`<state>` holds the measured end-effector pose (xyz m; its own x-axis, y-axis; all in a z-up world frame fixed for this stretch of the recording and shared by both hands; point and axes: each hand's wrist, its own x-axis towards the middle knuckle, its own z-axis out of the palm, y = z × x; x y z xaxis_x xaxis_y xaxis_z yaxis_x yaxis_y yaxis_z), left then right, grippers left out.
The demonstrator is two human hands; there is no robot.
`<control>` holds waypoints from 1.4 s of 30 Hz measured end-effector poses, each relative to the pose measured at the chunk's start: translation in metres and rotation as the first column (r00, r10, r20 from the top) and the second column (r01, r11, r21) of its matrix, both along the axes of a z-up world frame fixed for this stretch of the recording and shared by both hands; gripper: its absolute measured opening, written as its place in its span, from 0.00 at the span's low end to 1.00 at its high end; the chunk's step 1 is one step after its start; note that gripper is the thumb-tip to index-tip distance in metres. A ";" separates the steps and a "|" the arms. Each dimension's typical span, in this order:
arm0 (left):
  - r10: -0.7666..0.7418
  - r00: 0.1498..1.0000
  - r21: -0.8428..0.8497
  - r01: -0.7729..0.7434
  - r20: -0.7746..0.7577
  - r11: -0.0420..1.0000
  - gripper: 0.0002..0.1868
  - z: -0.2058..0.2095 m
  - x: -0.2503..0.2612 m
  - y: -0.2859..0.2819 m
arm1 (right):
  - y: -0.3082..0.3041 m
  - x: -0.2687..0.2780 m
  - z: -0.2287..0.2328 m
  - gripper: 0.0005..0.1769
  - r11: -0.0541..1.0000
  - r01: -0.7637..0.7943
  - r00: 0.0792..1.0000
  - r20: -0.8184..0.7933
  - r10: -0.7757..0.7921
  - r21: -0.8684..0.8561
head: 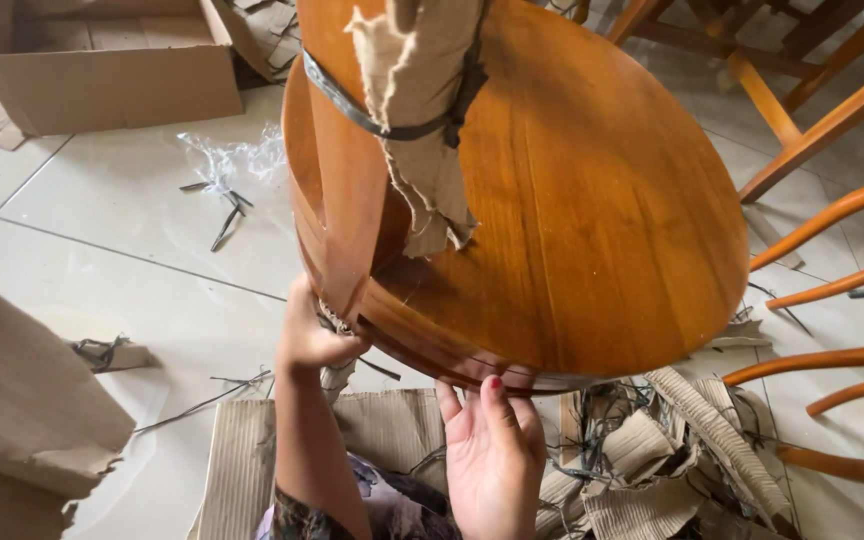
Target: Wrapping the legs of a wooden stool with corrugated cardboard and securing it with plastic straps for protection.
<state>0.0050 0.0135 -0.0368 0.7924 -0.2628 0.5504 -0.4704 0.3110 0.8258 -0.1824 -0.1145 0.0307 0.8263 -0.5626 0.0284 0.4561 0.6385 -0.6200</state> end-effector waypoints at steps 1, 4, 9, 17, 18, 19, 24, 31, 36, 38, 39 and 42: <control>-0.001 1.000 0.001 0.001 0.018 1.000 0.21 -0.002 0.006 0.003 | 0.005 0.001 0.000 0.11 1.000 -0.016 1.000 0.021 0.016 0.008; -0.019 0.997 -0.012 0.020 0.068 1.000 0.24 -0.002 0.013 0.004 | 0.010 0.005 -0.009 0.06 0.999 -0.042 0.991 0.131 0.042 -0.003; 0.142 0.990 0.043 -0.142 0.000 0.989 0.27 0.018 -0.011 0.003 | 0.006 0.003 -0.006 0.25 0.978 -0.170 0.964 0.185 0.191 -0.120; 0.461 0.887 0.927 -0.152 -0.025 0.342 0.49 0.078 -0.134 0.015 | -0.124 -0.024 -0.073 0.14 0.868 -0.227 0.952 -0.287 0.103 -0.442; 0.252 0.964 0.946 -0.004 -0.082 0.326 0.45 0.084 -0.141 0.017 | -0.135 -0.027 -0.063 0.16 0.917 -0.161 0.912 -0.409 -0.003 -0.366; 0.034 0.988 0.950 0.136 -0.151 0.280 0.41 0.091 -0.147 0.018 | -0.147 -0.030 -0.054 0.20 0.952 -0.082 0.843 -0.531 -0.091 -0.294; -0.406 0.842 0.753 0.515 -0.355 0.410 0.54 0.069 -0.128 -0.080 | -0.217 -0.032 -0.083 0.13 0.932 -0.037 0.906 -0.405 -0.121 -0.360; -0.826 0.471 -0.173 0.826 -0.310 0.536 0.56 0.030 -0.143 -0.157 | -0.291 0.011 -0.140 0.39 0.812 -0.266 0.933 -0.349 0.083 -0.519; -0.596 0.790 -0.661 0.369 -0.147 0.653 0.31 -0.065 -0.150 -0.198 | -0.302 0.026 -0.177 0.38 0.822 -0.250 0.935 -0.347 0.068 -0.512; -0.424 0.891 -0.817 0.121 -0.161 0.564 0.21 -0.076 -0.153 -0.199 | -0.303 0.022 -0.194 0.38 0.825 -0.258 0.931 -0.359 0.072 -0.502; -0.374 0.916 -0.773 0.133 -0.142 0.620 0.31 -0.069 -0.151 -0.197 | -0.303 0.017 -0.202 0.37 0.825 -0.259 0.929 -0.362 0.071 -0.502; -0.391 0.918 -0.735 0.223 -0.063 0.640 0.42 -0.049 -0.138 -0.186 | -0.303 0.012 -0.217 0.36 0.811 -0.260 0.935 -0.346 0.077 -0.523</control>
<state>-0.1334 -0.1724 -0.0861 0.8495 -0.1143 0.5151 -0.0919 0.9293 0.3578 -0.1699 -0.4178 -0.1862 0.9258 -0.3768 0.0305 0.1110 0.1939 -0.9747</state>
